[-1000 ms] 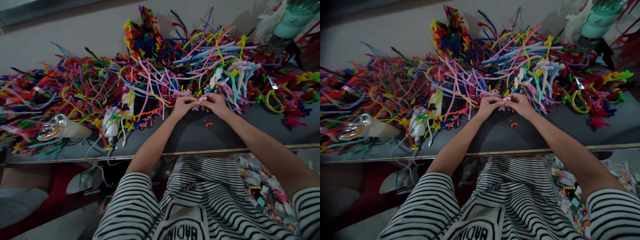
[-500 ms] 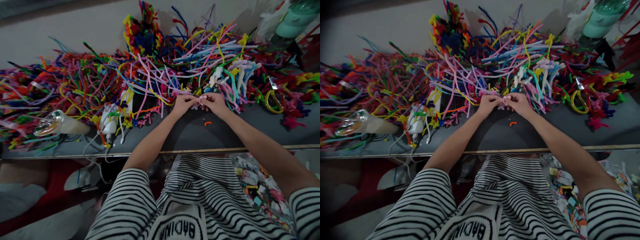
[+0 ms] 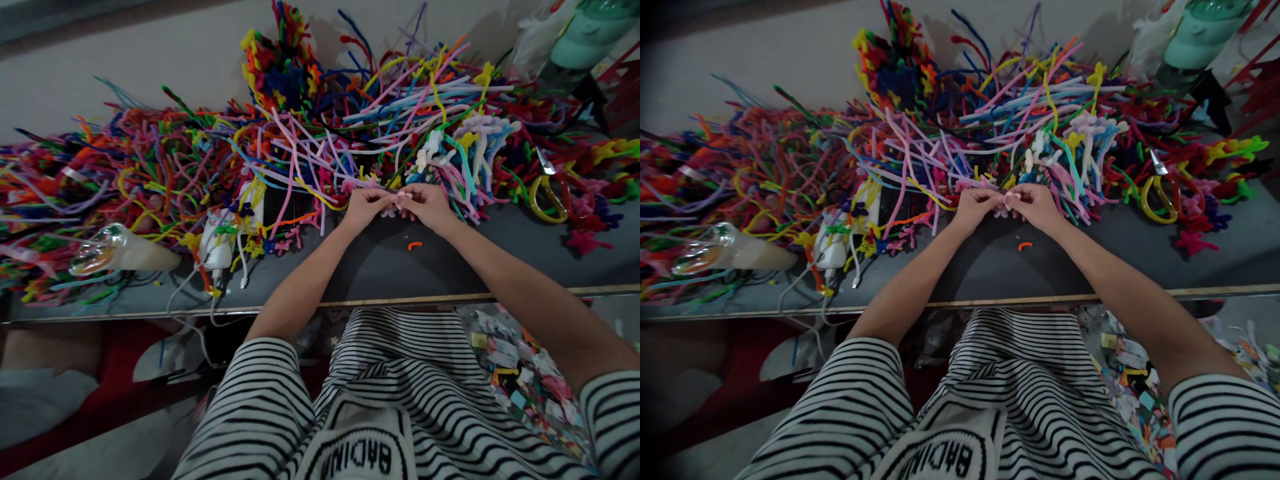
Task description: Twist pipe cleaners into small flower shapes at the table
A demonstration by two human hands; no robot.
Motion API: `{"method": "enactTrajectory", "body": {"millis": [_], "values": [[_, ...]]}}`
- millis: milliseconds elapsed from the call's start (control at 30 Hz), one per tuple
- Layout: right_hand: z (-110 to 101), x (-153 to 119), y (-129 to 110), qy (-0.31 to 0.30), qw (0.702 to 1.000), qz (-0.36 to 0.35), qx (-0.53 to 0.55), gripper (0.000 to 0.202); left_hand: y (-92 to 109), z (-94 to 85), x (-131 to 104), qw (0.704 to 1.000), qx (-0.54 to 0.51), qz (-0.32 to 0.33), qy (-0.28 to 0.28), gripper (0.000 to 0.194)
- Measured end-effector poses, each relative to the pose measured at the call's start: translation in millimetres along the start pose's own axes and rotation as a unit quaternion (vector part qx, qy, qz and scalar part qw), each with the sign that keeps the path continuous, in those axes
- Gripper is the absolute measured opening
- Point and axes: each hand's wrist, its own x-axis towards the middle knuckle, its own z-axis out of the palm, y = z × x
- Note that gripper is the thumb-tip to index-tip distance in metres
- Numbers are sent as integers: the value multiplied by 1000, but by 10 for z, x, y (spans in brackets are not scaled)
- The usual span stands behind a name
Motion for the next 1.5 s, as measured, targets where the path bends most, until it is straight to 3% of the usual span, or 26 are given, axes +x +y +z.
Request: {"method": "enactTrajectory", "body": {"millis": [267,500,667,833,1033,1500], "values": [[-19,-19,-54,7,1000,-4,11,56,6,75,24,1000,14,-17,20,44],[-15,32,-3,27,1000,-3,1,56,-19,145,8,997,58,23,36,52],[-1,40,2,23,1000,13,5,50,-12,114,-39,987,123,100,27,53],[-44,28,25,15,1000,-1,-20,41,-35,90,-39,959,235,150,42,25],[-55,36,11,-11,1000,16,17,48,0,37,4,969,206,123,61,23],[-23,45,19,11,1000,9,-6,47,-27,39,12,985,143,84,44,27]]}}
